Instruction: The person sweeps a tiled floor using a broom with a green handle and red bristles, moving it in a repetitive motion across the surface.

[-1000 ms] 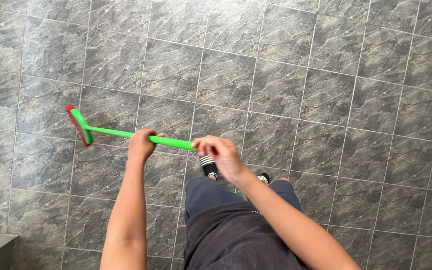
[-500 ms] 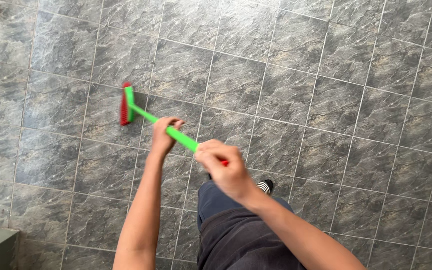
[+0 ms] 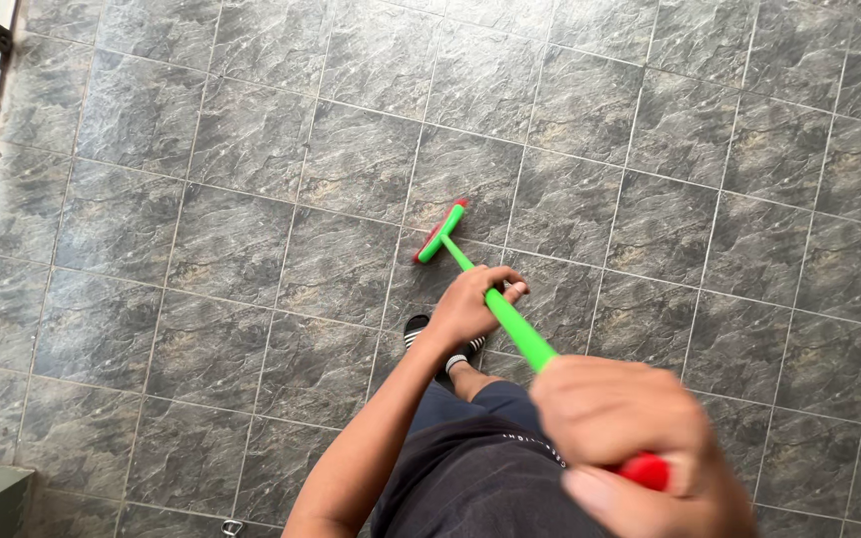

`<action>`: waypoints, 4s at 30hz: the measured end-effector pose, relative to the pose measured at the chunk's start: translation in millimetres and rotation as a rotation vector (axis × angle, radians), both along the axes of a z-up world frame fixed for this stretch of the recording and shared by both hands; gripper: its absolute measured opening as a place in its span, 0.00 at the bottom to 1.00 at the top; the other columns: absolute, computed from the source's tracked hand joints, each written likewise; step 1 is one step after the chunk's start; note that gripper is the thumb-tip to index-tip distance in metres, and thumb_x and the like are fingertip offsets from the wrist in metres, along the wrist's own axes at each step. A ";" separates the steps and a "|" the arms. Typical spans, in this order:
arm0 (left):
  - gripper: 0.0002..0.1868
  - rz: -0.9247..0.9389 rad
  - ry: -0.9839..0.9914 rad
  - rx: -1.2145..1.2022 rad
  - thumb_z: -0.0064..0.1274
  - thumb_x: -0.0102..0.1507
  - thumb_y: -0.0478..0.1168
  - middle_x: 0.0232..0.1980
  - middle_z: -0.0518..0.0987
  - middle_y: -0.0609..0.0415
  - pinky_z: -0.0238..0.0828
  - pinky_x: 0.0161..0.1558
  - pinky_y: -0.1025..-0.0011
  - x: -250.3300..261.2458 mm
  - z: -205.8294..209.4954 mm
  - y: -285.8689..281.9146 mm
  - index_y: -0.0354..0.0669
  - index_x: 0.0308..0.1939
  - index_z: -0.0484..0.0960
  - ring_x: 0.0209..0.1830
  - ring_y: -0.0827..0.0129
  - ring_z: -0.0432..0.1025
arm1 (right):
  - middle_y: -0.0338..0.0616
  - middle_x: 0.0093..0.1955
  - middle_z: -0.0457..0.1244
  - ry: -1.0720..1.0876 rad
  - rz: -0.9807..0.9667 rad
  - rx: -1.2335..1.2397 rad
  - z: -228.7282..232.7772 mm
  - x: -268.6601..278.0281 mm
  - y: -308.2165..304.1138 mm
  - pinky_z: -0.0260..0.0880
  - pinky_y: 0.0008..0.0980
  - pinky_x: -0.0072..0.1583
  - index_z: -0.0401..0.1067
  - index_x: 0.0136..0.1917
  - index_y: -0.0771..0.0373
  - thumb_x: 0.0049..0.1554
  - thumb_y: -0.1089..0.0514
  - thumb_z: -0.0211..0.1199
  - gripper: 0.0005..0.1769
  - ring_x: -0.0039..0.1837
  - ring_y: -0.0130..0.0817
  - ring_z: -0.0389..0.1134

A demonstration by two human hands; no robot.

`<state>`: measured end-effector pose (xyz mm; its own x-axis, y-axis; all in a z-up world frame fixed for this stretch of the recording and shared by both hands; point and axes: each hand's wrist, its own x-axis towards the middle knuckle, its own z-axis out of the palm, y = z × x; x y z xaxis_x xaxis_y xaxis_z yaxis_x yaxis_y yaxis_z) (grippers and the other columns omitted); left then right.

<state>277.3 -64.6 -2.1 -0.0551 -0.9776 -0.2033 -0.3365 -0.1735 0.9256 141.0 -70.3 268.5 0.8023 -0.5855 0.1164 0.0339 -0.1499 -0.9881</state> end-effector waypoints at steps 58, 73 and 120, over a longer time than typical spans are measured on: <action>0.16 -0.045 -0.361 0.142 0.56 0.65 0.56 0.30 0.81 0.43 0.71 0.34 0.56 305.5 -98.0 -153.4 0.51 0.40 0.90 0.29 0.50 0.77 | 0.46 0.35 0.59 -0.301 -0.355 0.408 -210.1 157.7 -186.2 0.66 0.52 0.66 0.56 0.29 0.55 0.67 0.49 0.41 0.25 0.45 0.40 0.61; 0.13 -0.042 -0.246 -0.034 0.61 0.61 0.52 0.43 0.83 0.50 0.70 0.56 0.55 377.7 -211.6 -208.2 0.52 0.42 0.87 0.50 0.55 0.75 | 0.38 0.36 0.60 0.088 -0.492 0.255 -220.7 280.6 -170.5 0.57 0.28 0.39 0.67 0.31 0.67 0.61 0.64 0.55 0.17 0.37 0.24 0.57; 0.16 -0.295 -0.060 0.037 0.61 0.62 0.51 0.40 0.84 0.43 0.74 0.44 0.59 119.5 -166.9 -173.1 0.41 0.39 0.88 0.40 0.51 0.80 | 0.38 0.24 0.51 -0.036 -0.930 0.325 -188.8 49.4 -120.1 0.64 0.39 0.47 0.58 0.23 0.58 0.61 0.62 0.48 0.23 0.31 0.30 0.52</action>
